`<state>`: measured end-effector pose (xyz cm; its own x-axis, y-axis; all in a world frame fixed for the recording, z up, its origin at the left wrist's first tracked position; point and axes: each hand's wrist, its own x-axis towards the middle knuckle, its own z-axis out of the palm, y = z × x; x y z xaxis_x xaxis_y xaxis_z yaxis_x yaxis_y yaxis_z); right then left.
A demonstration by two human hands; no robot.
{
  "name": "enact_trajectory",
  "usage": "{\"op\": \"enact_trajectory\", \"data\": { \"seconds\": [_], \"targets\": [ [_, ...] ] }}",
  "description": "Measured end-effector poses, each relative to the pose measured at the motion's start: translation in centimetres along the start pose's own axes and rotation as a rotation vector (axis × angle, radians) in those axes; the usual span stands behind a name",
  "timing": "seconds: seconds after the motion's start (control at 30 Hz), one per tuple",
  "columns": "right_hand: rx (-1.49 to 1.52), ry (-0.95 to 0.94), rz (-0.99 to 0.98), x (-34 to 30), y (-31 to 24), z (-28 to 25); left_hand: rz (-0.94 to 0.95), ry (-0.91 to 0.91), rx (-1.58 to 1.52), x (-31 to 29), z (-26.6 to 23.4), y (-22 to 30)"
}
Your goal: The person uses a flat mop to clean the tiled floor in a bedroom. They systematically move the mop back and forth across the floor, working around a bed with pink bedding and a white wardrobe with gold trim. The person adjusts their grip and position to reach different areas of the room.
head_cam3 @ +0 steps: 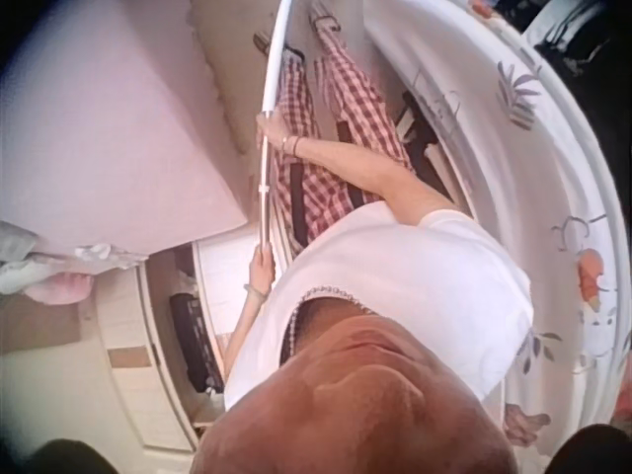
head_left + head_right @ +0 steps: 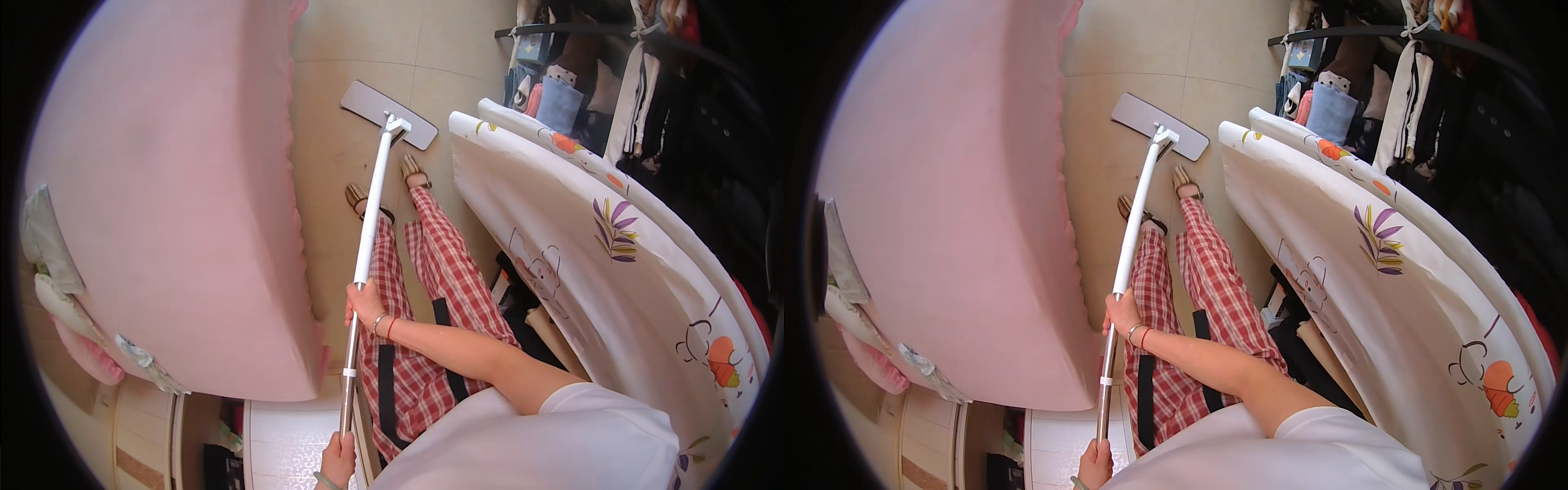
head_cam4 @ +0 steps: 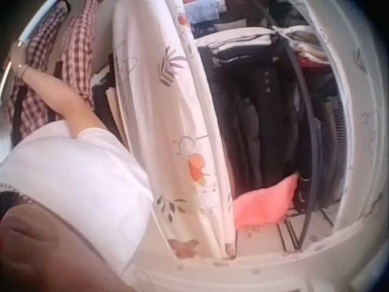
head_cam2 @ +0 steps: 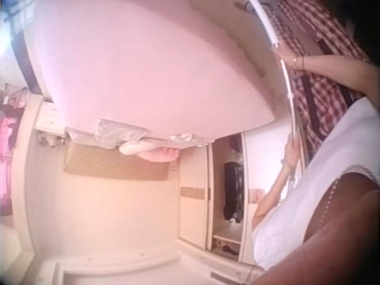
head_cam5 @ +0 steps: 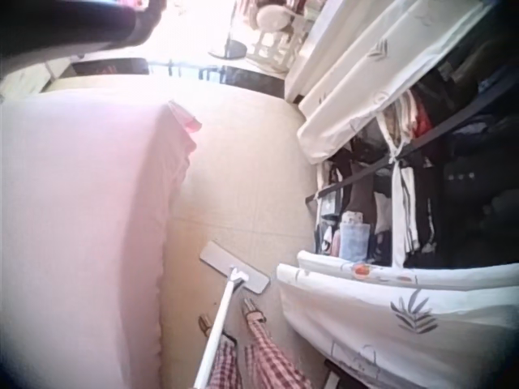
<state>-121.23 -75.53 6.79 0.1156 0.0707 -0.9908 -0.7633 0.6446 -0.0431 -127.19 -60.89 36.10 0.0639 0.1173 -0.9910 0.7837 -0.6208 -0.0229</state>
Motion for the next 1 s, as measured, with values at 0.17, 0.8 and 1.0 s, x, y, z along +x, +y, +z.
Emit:
{"op": "enact_trajectory", "data": {
  "seconds": [0.17,0.8,1.0],
  "targets": [
    [-0.019,0.011,0.050,0.3,-1.1,-1.8,-0.289,-0.170,-0.211,1.4,1.9,0.8],
    [-0.394,0.072,-0.386,8.5,-16.7,-6.1,-0.106,-0.325,-0.649,10.2,10.3,11.1],
    [-0.350,0.015,-0.075,-1.8,-2.7,-5.2,-0.418,-0.260,-0.724,-1.0,11.0,1.1]
  ]
}}
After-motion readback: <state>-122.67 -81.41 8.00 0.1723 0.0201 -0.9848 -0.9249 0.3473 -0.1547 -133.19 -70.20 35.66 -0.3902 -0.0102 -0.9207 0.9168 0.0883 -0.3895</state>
